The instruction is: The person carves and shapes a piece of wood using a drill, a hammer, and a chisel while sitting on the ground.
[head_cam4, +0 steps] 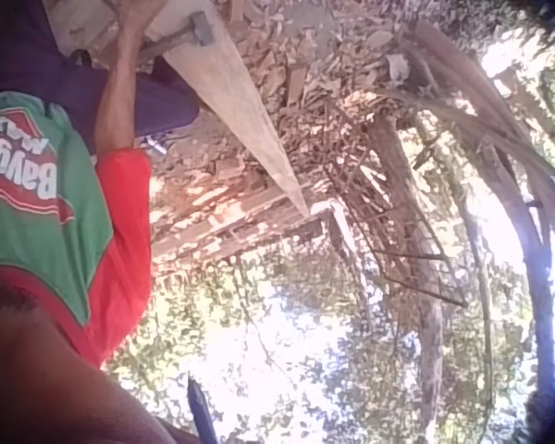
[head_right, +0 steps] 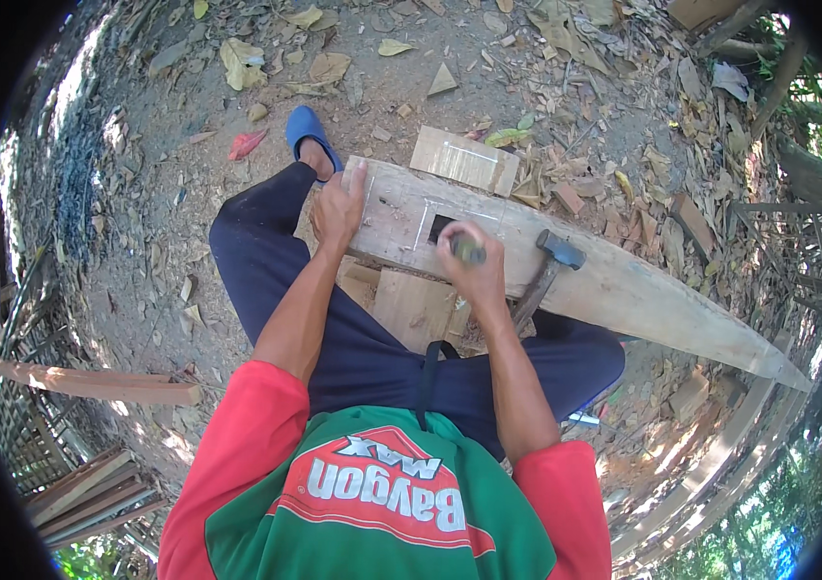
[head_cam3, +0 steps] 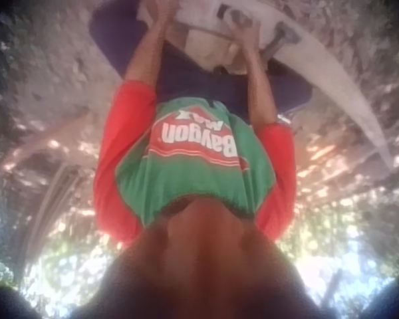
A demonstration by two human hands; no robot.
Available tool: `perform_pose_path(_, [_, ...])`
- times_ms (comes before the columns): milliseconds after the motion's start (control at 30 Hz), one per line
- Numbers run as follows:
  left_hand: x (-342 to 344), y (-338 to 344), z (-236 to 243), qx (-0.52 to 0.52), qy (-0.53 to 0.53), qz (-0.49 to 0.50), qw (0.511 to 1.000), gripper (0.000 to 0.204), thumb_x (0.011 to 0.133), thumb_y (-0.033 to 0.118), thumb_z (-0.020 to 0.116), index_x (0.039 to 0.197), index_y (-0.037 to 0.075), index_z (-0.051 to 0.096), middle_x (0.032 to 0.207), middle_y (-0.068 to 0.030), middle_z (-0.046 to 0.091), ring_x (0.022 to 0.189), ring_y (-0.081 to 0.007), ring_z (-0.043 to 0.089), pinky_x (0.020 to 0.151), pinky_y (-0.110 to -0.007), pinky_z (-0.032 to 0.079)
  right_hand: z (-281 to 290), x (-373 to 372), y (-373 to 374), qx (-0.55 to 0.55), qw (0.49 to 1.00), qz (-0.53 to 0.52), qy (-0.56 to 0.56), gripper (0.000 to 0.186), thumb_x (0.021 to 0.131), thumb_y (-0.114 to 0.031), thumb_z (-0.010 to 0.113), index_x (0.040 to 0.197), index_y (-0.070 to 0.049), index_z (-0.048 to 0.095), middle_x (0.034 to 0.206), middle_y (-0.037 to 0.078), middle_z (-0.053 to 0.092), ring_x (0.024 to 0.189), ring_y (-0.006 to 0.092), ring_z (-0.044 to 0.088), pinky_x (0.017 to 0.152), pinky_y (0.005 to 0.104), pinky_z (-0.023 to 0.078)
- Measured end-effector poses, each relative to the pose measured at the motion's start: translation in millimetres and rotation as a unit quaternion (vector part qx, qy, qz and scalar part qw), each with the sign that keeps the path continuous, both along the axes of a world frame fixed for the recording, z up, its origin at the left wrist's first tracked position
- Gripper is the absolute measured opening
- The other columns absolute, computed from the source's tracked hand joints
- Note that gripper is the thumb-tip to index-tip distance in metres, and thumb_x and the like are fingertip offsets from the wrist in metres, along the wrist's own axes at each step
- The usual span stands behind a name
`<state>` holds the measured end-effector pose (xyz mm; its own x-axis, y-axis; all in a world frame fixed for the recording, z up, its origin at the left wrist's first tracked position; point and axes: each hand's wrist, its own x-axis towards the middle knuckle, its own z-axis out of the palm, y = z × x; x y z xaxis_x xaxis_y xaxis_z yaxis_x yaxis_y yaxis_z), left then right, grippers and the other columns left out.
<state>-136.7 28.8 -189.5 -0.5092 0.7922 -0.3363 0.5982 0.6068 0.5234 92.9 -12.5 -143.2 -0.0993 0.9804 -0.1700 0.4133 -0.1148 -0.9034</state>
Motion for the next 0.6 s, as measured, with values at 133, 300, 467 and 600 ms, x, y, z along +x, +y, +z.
perform_pose_path(133, [1.5, 5.2, -0.5, -0.007, -0.003, -0.008, 1.0, 0.066, 0.091, 0.063, 0.05, 0.115, 0.005, 0.07, 0.101, -0.0279, 0.069, 0.1, -0.0453, 0.065, 0.087, -0.053, 0.049, -19.2, -0.4, 50.6, -0.057, 0.995, -0.07, 0.048, 0.01, 0.083, -0.007, 0.068, 0.078, -0.002, 0.061, 0.068, 0.005, 0.062, 0.063, 0.0106, 0.059, 0.06, 0.0283, 0.048])
perform_pose_path(300, [4.2, 5.9, -0.6, -0.001, 0.017, -0.006, 1.0, 0.064, 0.091, 0.062, 0.051, 0.115, 0.005, 0.07, 0.1, -0.028, 0.069, 0.1, -0.0454, 0.065, 0.086, -0.053, 0.049, -40.8, -12.8, 43.5, -0.019, 0.955, -0.138, 0.26, 0.016, 0.087, -0.009, 0.063, 0.076, -0.006, 0.053, 0.061, 0.002, 0.054, 0.054, 0.0117, 0.051, 0.052, 0.0274, 0.041])
perform_pose_path(467, [-0.4, 1.3, 3.2, 0.01, -0.017, 0.004, 1.0, 0.066, 0.09, 0.062, 0.052, 0.115, 0.002, 0.069, 0.101, -0.0292, 0.068, 0.101, -0.0464, 0.064, 0.088, -0.054, 0.048, -34.1, -22.4, 55.6, -0.035, 0.938, -0.216, 0.27, 0.018, 0.087, -0.005, 0.061, 0.072, -0.007, 0.05, 0.058, 0.001, 0.049, 0.049, 0.0107, 0.046, 0.048, 0.026, 0.035])
perform_pose_path(600, [4.9, -2.0, -5.3, -0.008, 0.021, 0.002, 1.0, 0.066, 0.09, 0.063, 0.052, 0.116, 0.005, 0.069, 0.103, -0.0279, 0.069, 0.102, -0.0466, 0.064, 0.09, -0.053, 0.047, -45.3, -24.9, 53.2, -0.031, 0.935, -0.261, 0.236, 0.021, 0.087, -0.004, 0.06, 0.069, -0.007, 0.049, 0.056, 0.001, 0.049, 0.046, 0.0101, 0.044, 0.044, 0.0257, 0.033])
